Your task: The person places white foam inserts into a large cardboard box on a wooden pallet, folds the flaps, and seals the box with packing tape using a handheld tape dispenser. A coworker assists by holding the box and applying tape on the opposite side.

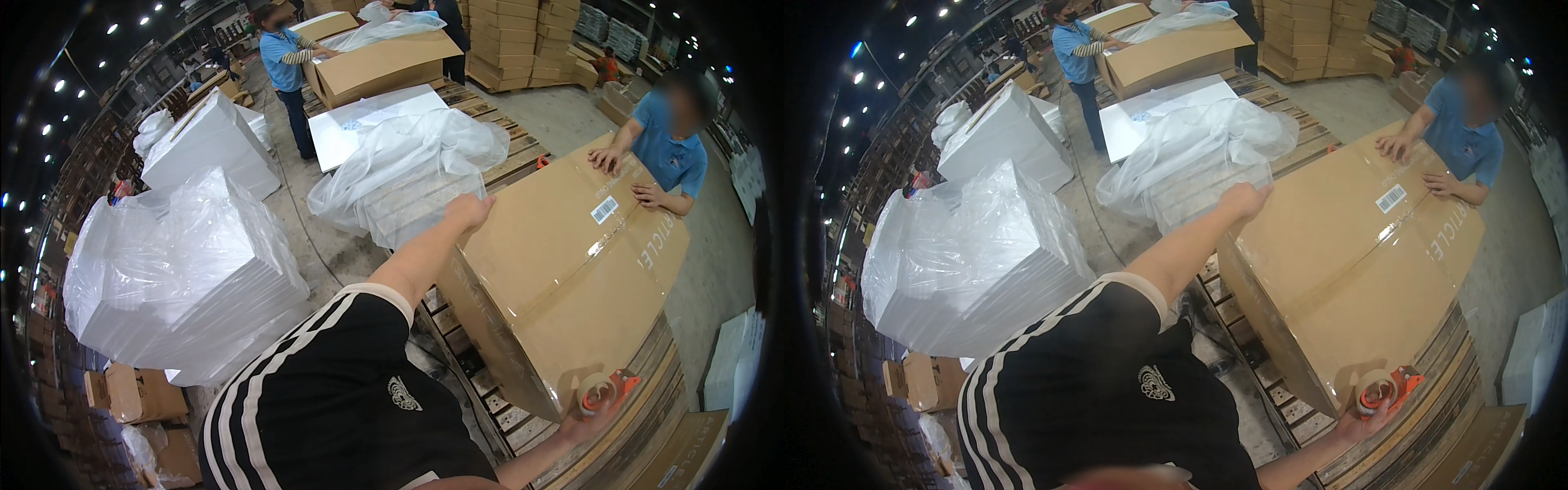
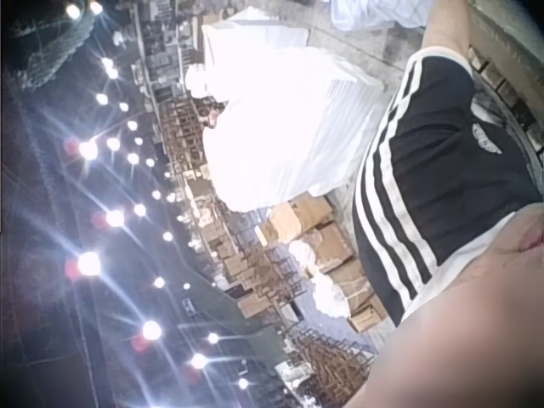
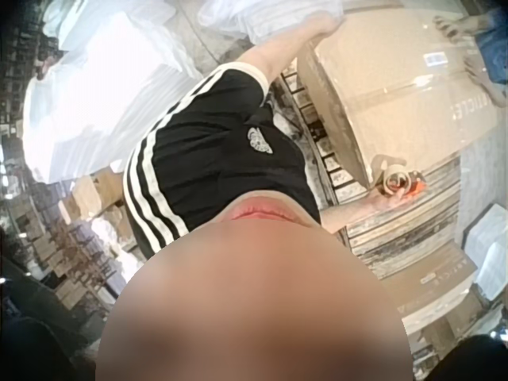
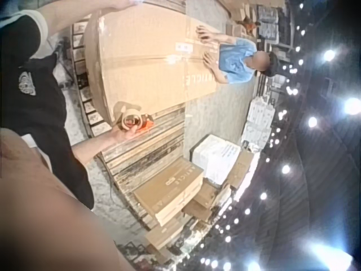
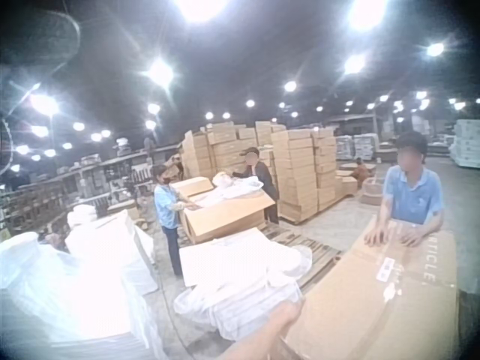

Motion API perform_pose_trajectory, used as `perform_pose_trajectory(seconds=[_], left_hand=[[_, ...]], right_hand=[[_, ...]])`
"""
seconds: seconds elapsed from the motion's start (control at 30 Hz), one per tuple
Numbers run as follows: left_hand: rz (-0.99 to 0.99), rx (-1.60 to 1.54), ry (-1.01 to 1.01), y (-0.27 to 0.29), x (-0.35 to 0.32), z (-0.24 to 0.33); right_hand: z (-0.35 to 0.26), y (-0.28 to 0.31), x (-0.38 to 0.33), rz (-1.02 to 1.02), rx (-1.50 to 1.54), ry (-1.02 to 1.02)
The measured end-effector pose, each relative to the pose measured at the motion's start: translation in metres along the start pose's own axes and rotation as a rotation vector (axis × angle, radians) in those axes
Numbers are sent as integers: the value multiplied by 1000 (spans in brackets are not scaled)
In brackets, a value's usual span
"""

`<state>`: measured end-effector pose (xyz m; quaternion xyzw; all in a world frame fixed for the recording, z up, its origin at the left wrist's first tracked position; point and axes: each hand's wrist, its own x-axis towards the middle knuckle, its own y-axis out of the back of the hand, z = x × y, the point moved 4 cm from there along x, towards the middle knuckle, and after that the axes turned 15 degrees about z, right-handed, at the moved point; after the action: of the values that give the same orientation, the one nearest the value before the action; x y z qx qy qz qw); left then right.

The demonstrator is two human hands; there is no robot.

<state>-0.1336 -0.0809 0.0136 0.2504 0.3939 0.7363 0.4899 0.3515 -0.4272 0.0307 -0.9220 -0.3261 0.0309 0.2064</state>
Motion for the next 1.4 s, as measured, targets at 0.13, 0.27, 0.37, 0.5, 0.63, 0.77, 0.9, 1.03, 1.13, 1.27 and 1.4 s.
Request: perform_pose_trajectory(seconds=[0.13, 0.27, 0.37, 0.5, 0.63, 0.77, 0.9, 1.03, 1.13, 1.27, 1.4], left_hand=[[9, -5, 4, 0, -1, 0], [8, 10, -2, 2, -3, 0], [8, 11, -5, 4, -4, 1], [-6, 0, -7, 4, -4, 1], [-11, -4, -3, 4, -3, 0], [-17, 4, 8, 3, -4, -1], [-11, 5, 15, 2, -4, -2], [-23, -4, 8, 0, -3, -2], [-25, -16, -4, -1, -2, -3], [-16, -27, -13, -2, -2, -4], [-25, -30, 8, -2, -1, -5]], right_hand=[[1, 1, 0, 1, 50, -29], [7, 7, 3, 20, 69, -71], [12, 13, 7, 3, 79, -64], [15, 20, 11, 23, 56, -62], [12, 15, 8, -17, 68, -54], [8, 9, 6, -23, 91, -59], [6, 5, 6, -100, 158, -71], [8, 10, 6, -38, 134, -106], [8, 11, 4, 10, 118, -115], [3, 5, -1, 29, 105, -119], [-7, -7, -7, 4, 82, -94]])
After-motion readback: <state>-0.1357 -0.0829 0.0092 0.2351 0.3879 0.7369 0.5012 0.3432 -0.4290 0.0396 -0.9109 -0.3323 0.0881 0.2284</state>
